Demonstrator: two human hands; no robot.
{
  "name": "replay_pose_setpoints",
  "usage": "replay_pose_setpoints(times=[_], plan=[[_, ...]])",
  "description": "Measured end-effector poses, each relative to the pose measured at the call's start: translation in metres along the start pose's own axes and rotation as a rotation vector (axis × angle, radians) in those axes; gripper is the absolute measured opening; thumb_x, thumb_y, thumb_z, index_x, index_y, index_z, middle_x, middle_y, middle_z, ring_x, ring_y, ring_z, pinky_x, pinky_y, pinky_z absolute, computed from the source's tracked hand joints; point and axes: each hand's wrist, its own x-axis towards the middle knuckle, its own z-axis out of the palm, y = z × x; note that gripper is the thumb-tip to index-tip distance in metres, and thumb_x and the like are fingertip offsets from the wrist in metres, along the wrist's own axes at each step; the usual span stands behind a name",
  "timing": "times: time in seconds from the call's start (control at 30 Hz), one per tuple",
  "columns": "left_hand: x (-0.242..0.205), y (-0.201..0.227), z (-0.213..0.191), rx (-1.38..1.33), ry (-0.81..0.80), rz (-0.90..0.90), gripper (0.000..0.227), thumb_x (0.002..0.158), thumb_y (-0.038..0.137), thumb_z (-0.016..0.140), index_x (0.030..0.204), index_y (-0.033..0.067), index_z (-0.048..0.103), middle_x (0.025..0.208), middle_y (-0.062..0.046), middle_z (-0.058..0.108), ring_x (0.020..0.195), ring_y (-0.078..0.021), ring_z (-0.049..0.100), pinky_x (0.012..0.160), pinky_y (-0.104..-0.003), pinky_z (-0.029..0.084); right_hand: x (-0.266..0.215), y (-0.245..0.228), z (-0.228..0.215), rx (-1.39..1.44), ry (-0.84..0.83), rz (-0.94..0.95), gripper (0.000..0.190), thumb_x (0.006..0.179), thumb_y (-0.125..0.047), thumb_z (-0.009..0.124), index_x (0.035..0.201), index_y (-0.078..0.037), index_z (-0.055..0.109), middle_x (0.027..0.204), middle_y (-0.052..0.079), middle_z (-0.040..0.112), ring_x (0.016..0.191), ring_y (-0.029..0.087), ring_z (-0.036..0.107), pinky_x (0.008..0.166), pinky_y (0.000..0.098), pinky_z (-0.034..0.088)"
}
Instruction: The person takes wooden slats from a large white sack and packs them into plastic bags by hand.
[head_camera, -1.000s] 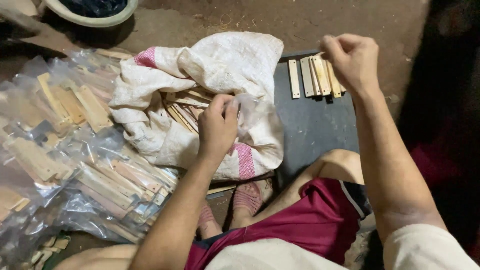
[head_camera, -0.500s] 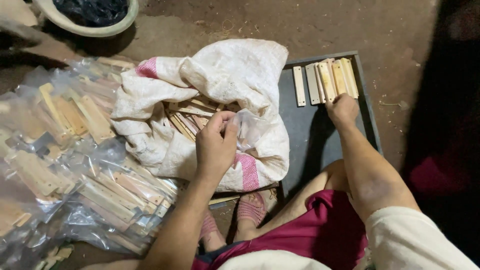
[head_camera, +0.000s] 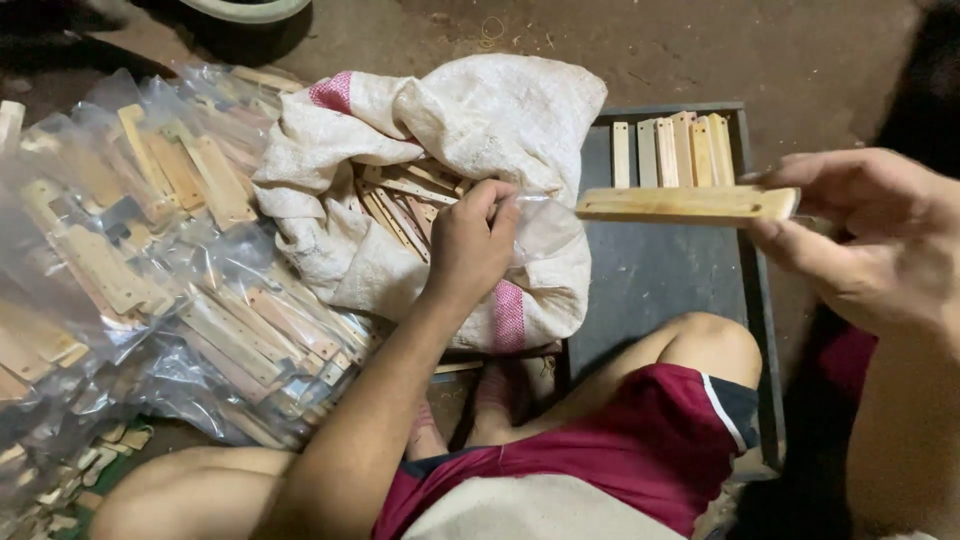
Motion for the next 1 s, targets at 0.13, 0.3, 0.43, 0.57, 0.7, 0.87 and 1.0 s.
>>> replay_pose_setpoints(times=[0.13, 0.3, 0.43, 0.57, 0.7, 0.87, 1.0], plan=[[-0.006, 0.017, -0.013, -0.055, -0.007, 0.03, 0.012, 0.095, 0.015, 0.064, 0.103, 0.0082, 0.07, 0.061, 0.002, 0.062, 0.045, -0.0106, 0.053, 0.038, -0.029, 0.038, 0.034, -0.047, 0.049, -0.249, -0.061, -0.267, 0.036, 0.078, -0.008, 0.085, 0.105, 0.011, 0.069, 0.11, 0.034, 0.072, 0.108, 0.042, 0.073, 0.093, 0.0481, 0.063], [-0.013, 0.033, -0.031, -0.158, 0.011, 0.033, 0.008, 0.098, 0.012, 0.061, 0.098, 0.0076, 0.068, 0.063, 0.001, 0.063, 0.045, -0.0086, 0.052, 0.037, -0.027, 0.038, 0.065, -0.032, 0.119, -0.528, -0.267, -0.249, 0.025, 0.077, -0.022, 0.084, 0.092, -0.003, 0.079, 0.118, 0.022, 0.053, 0.128, 0.041, 0.053, 0.102, 0.0424, 0.051], [-0.015, 0.034, -0.059, -0.199, 0.056, 0.02, 0.014, 0.099, 0.016, 0.059, 0.096, 0.0068, 0.07, 0.065, 0.001, 0.064, 0.048, -0.0091, 0.049, 0.041, -0.028, 0.037, 0.073, -0.043, 0.121, -0.292, -0.214, -0.215, 0.036, 0.089, -0.026, 0.079, 0.109, 0.003, 0.077, 0.148, 0.041, 0.046, 0.132, 0.053, 0.053, 0.104, 0.0441, 0.05], [-0.024, 0.028, -0.092, -0.408, 0.152, 0.068, 0.009, 0.097, 0.004, 0.061, 0.098, -0.0016, 0.069, 0.067, -0.003, 0.064, 0.046, -0.0073, 0.049, 0.039, -0.021, 0.037, 0.09, -0.011, 0.142, 0.129, 0.199, -0.039, 0.016, 0.11, -0.007, 0.069, 0.103, 0.006, 0.074, 0.084, 0.01, 0.07, 0.07, 0.013, 0.063, 0.06, 0.0231, 0.051], [-0.038, 0.044, -0.129, -0.519, 0.286, -0.046, 0.016, 0.097, 0.013, 0.061, 0.097, 0.003, 0.073, 0.052, -0.006, 0.063, 0.044, -0.0089, 0.061, 0.043, -0.021, 0.052, 0.094, 0.083, 0.248, -0.013, 0.0, 0.36, 0.015, 0.097, -0.028, 0.071, 0.106, -0.02, 0.079, 0.087, 0.013, 0.077, 0.094, 0.033, 0.075, 0.079, 0.0424, 0.057], [-0.032, 0.0, -0.142, -0.4, 0.32, -0.094, 0.016, 0.097, 0.013, 0.061, 0.098, 0.0018, 0.073, 0.053, -0.008, 0.063, 0.045, -0.0109, 0.062, 0.043, -0.024, 0.053, 0.093, 0.154, 0.33, -0.315, -0.245, 0.183, 0.038, 0.082, -0.013, 0.069, 0.119, -0.007, 0.074, 0.112, 0.026, 0.066, 0.109, 0.05, 0.064, 0.094, 0.0586, 0.055], [-0.034, -0.048, -0.135, -0.344, 0.327, -0.222, 0.016, 0.095, 0.013, 0.061, 0.099, 0.0038, 0.074, 0.056, -0.009, 0.066, 0.045, -0.0145, 0.064, 0.045, -0.026, 0.053, 0.088, 0.158, 0.347, -0.691, -0.389, 0.275, 0.043, 0.092, -0.034, 0.068, 0.133, -0.024, 0.067, 0.113, 0.015, 0.067, 0.105, 0.036, 0.071, 0.093, 0.0475, 0.059]])
